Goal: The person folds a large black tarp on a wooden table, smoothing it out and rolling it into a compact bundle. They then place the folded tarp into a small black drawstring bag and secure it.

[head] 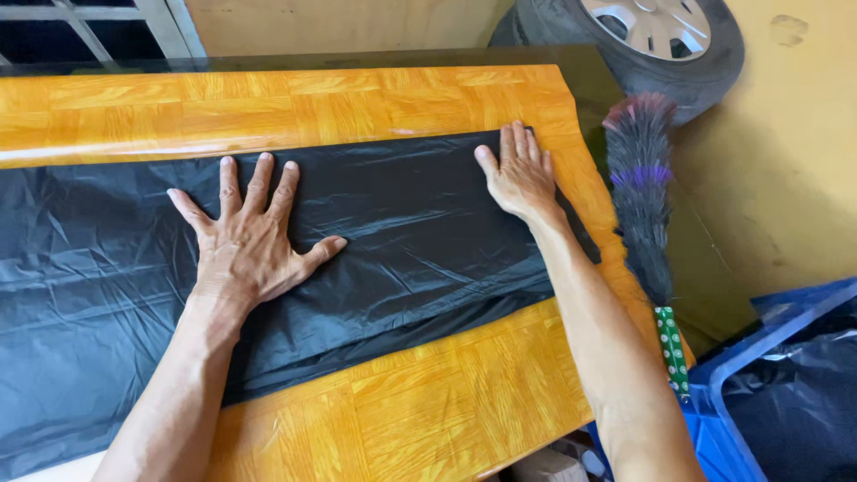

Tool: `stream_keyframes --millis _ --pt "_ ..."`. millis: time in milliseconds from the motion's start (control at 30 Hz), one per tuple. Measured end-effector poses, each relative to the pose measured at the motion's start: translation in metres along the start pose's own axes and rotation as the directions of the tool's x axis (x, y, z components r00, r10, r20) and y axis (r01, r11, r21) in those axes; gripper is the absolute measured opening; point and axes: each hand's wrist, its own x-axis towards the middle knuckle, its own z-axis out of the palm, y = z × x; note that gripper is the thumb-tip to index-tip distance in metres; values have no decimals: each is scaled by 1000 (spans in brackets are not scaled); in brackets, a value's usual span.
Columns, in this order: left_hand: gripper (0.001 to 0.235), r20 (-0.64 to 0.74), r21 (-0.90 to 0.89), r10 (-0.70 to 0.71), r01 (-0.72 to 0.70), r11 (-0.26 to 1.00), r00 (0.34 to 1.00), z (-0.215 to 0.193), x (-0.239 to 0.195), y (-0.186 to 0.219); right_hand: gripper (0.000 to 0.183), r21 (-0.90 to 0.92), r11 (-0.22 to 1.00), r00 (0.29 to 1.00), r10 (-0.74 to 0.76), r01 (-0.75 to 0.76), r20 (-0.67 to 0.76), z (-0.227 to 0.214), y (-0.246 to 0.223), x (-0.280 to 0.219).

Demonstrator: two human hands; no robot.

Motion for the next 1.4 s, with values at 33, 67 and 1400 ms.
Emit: stream_keyframes --millis 33,67,1400 --pt "109 0 2 -3 3 1000 1000 0 1 2 85 1 1000 1000 -3 3 1 1 6 2" --pt "110 12 -5 -10 10 1000 1000 0 0 2 84 7 1000 1000 22 -22 -19 3 10 4" --pt "84 -175 -41 135 -145 989 975 14 -6 -10 86 -208 824 779 -567 528 -269 52 -137 -165"
